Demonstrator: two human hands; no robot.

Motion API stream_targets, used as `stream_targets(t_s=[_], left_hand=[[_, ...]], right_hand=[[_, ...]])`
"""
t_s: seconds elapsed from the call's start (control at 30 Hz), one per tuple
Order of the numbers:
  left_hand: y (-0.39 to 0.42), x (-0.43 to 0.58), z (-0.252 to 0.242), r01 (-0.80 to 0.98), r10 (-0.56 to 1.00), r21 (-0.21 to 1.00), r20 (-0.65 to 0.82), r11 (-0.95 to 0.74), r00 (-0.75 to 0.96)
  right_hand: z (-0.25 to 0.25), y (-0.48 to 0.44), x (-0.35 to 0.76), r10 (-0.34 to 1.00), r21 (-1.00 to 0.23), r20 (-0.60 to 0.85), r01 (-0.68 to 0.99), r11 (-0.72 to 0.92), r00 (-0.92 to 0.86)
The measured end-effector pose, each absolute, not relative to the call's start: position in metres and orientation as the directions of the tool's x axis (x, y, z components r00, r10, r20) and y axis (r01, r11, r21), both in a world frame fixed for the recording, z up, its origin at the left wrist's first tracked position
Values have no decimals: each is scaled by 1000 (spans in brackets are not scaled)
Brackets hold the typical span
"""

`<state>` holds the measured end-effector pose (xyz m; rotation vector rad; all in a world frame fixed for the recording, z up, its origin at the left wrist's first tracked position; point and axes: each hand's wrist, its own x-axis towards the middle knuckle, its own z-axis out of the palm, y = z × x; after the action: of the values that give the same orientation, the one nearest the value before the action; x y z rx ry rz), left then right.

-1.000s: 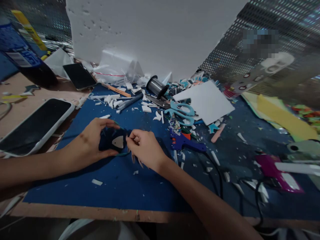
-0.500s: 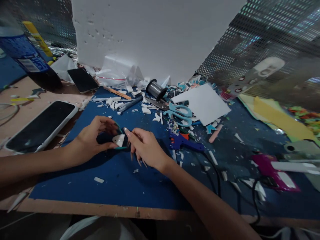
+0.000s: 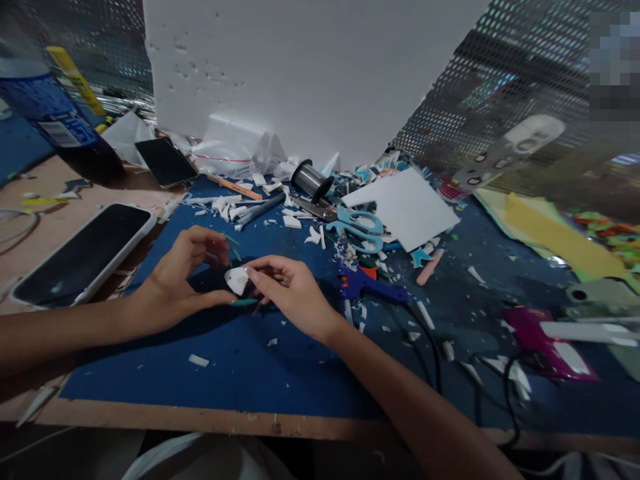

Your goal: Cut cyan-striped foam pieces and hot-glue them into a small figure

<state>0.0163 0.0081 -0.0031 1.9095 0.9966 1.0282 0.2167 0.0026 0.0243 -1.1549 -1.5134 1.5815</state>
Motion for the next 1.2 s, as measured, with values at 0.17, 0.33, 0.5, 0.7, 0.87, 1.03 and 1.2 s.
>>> stream_targets(t_s=[0.17, 0.33, 0.5, 0.7, 0.87, 1.03, 1.2], left_hand=[[8, 11, 4, 312, 834, 837, 269, -450, 482], [11, 9, 5, 206, 800, 913, 179, -352, 573], [11, 12, 13, 190, 806, 947, 102, -258, 583], [12, 13, 15, 108, 848, 986, 55, -131, 526], [12, 14, 17, 83, 845, 996, -10, -40, 535], [12, 15, 16, 66, 839, 993, 49, -100, 542], [11, 12, 11, 87, 834, 969, 150, -229, 531]], right_hand=[[24, 4, 219, 911, -990, -124, 106, -89, -394], [25, 4, 221, 910, -993, -115, 78, -91, -398], [28, 2, 221, 916, -992, -124, 70, -105, -380], [27, 2, 222, 913, -995, -92, 67, -72, -397], [25, 2, 223, 916, -996, -85, 61, -67, -393], [23, 1, 223, 922, -996, -66, 76, -40, -381], [24, 1, 222, 937, -997, -70, 39, -60, -342]])
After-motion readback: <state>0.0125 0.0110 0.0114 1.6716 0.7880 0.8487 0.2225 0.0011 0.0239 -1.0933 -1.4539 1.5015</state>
